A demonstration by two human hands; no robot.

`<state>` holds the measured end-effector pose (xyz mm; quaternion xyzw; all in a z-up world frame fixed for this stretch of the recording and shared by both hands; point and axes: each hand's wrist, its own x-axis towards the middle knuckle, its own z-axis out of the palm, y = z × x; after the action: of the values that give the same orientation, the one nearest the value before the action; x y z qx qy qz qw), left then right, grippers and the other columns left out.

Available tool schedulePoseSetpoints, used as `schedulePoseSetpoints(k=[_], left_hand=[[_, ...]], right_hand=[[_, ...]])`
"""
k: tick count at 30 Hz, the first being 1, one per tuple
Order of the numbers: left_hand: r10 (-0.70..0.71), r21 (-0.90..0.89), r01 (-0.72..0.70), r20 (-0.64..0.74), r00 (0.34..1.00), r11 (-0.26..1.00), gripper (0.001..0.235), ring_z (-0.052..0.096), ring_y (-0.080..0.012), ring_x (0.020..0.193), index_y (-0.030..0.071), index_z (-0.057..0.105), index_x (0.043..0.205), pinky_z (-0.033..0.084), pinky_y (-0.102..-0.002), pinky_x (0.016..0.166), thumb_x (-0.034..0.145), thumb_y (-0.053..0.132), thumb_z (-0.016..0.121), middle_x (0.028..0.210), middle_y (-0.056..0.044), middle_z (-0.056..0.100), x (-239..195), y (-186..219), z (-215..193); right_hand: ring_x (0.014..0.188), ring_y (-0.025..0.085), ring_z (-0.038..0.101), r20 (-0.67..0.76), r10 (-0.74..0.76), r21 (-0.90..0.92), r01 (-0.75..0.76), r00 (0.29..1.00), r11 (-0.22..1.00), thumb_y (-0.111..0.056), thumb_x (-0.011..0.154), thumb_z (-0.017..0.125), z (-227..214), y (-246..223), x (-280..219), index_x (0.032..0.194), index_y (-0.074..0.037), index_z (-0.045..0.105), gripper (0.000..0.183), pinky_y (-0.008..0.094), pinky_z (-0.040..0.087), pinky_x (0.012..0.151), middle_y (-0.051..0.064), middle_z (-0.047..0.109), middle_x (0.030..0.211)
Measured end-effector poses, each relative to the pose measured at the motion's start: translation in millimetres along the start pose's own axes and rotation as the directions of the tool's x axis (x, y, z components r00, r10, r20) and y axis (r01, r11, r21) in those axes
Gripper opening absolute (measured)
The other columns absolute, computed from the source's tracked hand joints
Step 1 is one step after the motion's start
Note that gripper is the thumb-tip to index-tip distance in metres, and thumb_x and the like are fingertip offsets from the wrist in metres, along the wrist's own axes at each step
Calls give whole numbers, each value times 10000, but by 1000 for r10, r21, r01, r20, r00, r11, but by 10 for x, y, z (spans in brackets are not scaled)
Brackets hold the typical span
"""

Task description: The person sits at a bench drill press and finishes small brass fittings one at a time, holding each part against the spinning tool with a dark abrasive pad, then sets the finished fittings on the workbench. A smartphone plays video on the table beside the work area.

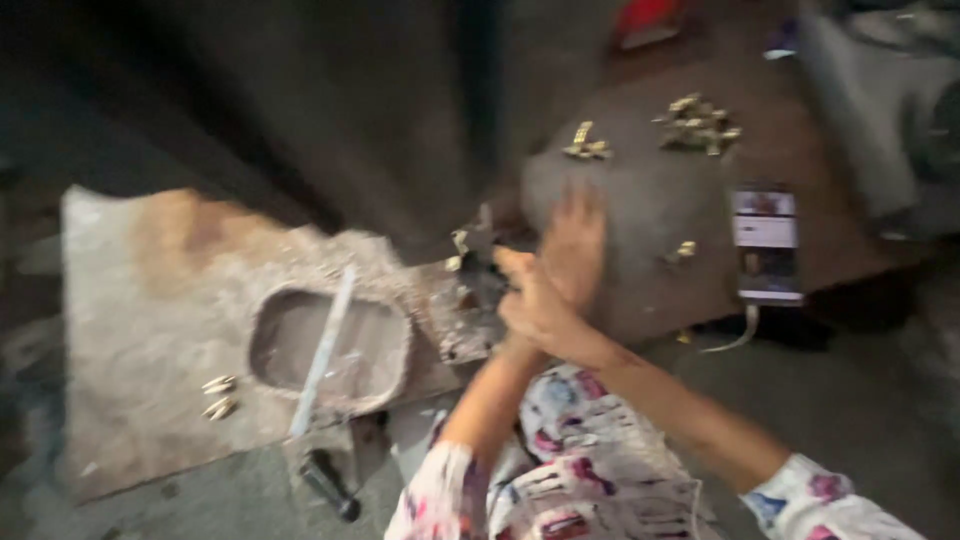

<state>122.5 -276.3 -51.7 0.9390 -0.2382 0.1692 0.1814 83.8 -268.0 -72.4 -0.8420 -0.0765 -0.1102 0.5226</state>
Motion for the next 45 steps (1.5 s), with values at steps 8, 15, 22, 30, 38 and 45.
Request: schedulePoseSetpoints(k=[8, 15, 22, 30, 38, 45], left_hand=[[90, -30, -88, 67, 994, 996, 314, 538, -356, 1318, 123, 665, 1238, 482, -458, 1079, 937, 136, 579, 1362, -88, 602, 1053, -464, 586], [52, 171, -10, -246, 968, 985, 349, 558, -310, 1376, 97, 635, 1245, 467, -480, 1163, 915, 176, 555, 1362, -61, 609, 32, -303, -51], [-468, -791, 528, 358, 808, 308, 383, 620, -207, 1101, 44, 626, 1326, 524, -386, 996, 994, 234, 634, 1239, -99, 645, -1218, -117, -273], [-298, -809, 525, 586, 753, -265, 348, 698, -110, 986, 3, 666, 1311, 595, -296, 919, 977, 100, 669, 1092, -21, 719, -1506, -48, -1775], [-58, -218, 42, -67, 996, 975, 572, 654, -342, 1166, 53, 612, 1415, 546, -391, 952, 853, -49, 586, 1310, -165, 630, -1572, -480, -1346], [-314, -200, 303, -25, 949, 932, 438, 618, -355, 1175, 24, 620, 1339, 524, -447, 1024, 903, -20, 605, 1230, -135, 660, -1409, -478, -1673]], right_hand=[[974, 356, 657, 285, -340, 214, 286, 896, 934, -41, 749, 597, -325, -450, 380, 1011, 99, 528, 305, 385, 519, 928, 246, 585, 935], [943, 359, 684, 181, 14, 180, -48, 983, 983, 7, 704, 458, -64, -760, 94, 1068, 95, 582, 394, 367, 541, 865, 240, 641, 939], [1261, 293, 627, 199, 21, -15, -18, 980, 1000, 36, 754, 532, -157, -644, 209, 1323, 118, 565, 576, 354, 441, 1097, 267, 671, 1281], [1326, 206, 550, 439, -149, 456, -77, 886, 887, 66, 895, 510, -454, -476, 518, 1458, 73, 489, 564, 340, 395, 1150, 127, 619, 1398], [953, 118, 644, 647, -134, 454, -237, 751, 859, -13, 1015, 620, -671, -884, 766, 1298, 22, 685, 292, 286, 540, 856, 51, 710, 1058], [988, 147, 697, 690, -145, 476, -294, 709, 829, 58, 882, 534, -761, -1097, 794, 1296, 4, 674, 440, 301, 587, 917, 71, 733, 1140]])
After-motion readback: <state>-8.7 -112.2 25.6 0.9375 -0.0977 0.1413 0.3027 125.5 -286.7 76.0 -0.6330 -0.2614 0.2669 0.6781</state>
